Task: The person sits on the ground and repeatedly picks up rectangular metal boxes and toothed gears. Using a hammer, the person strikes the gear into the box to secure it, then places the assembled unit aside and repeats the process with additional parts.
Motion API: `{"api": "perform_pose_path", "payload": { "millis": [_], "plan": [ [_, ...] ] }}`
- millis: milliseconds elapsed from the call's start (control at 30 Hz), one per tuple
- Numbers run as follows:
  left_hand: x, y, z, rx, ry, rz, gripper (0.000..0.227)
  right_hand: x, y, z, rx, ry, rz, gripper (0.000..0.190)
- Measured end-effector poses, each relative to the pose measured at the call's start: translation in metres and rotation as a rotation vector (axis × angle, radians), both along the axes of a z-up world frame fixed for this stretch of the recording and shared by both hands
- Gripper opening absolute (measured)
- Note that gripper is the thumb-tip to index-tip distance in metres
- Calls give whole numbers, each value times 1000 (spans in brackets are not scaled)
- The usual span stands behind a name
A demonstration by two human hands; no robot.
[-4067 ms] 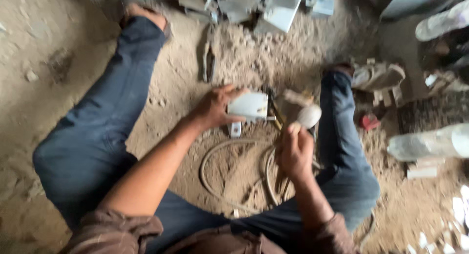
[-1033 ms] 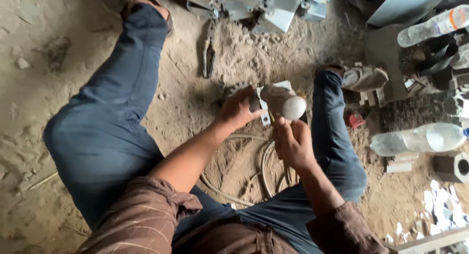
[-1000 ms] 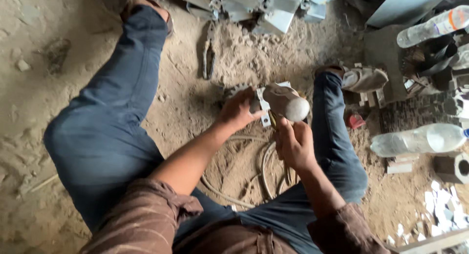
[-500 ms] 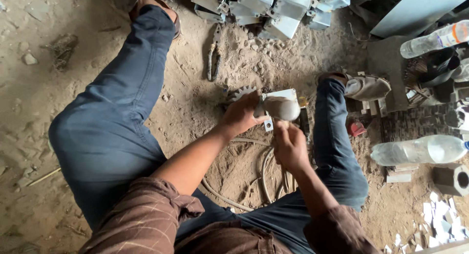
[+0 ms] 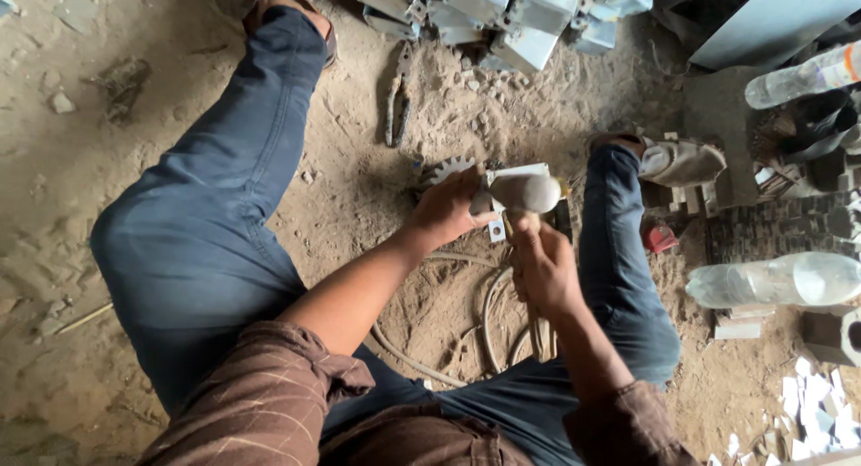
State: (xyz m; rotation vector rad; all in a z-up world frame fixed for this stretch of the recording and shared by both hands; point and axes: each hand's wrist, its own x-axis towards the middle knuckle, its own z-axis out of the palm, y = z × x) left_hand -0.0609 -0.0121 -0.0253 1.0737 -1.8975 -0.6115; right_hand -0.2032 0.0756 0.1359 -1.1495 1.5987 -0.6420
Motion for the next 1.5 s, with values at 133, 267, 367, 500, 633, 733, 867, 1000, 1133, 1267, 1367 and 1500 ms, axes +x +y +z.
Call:
{"api": "perform_pose_path", "payload": {
  "millis": [133,267,367,500,633,733,867,1000,1133,1267,1367,1500],
  "plan": [
    [0,-5,-4,76,-31,-54,59,4,-5,1,-112,-95,17,36],
    [-3,-4,-3,99,-24,-18,70,6,-3,-1,-104,-78,66,36],
    [6,1,-5,72,20,29,73,9,2,-3,27,-13,-26,37],
    [4,-6,-3,92,-28,11,69,11,-1,-2,-137,-90,49,39],
    [0,-7,-2,100,5,-54,59,16,-7,0,-25,54,20,37],
    [1,-1,-7,103,26,-68,56,16,-12,4,-32,-28,20,36],
    [3,-4,-8,12,-4,10,78,22,-20,8,-159,-101,41,36],
    [1,-7,-4,70,-54,-17,69,24,-28,13,-20,4,-6,40],
    [2,-3,-2,37,-19,-85,52,21,-29,13,-53,-88,-21,40],
    [4,-1,8,134,44,-57,65,23,-33,14,-12,86,31,42],
    [4,-6,12,25,50,-38,69,26,-42,19,31,133,20,41],
    [9,0,4,143,-54,-36,67,33,-44,20,-35,82,-7,40]
  ]
}}
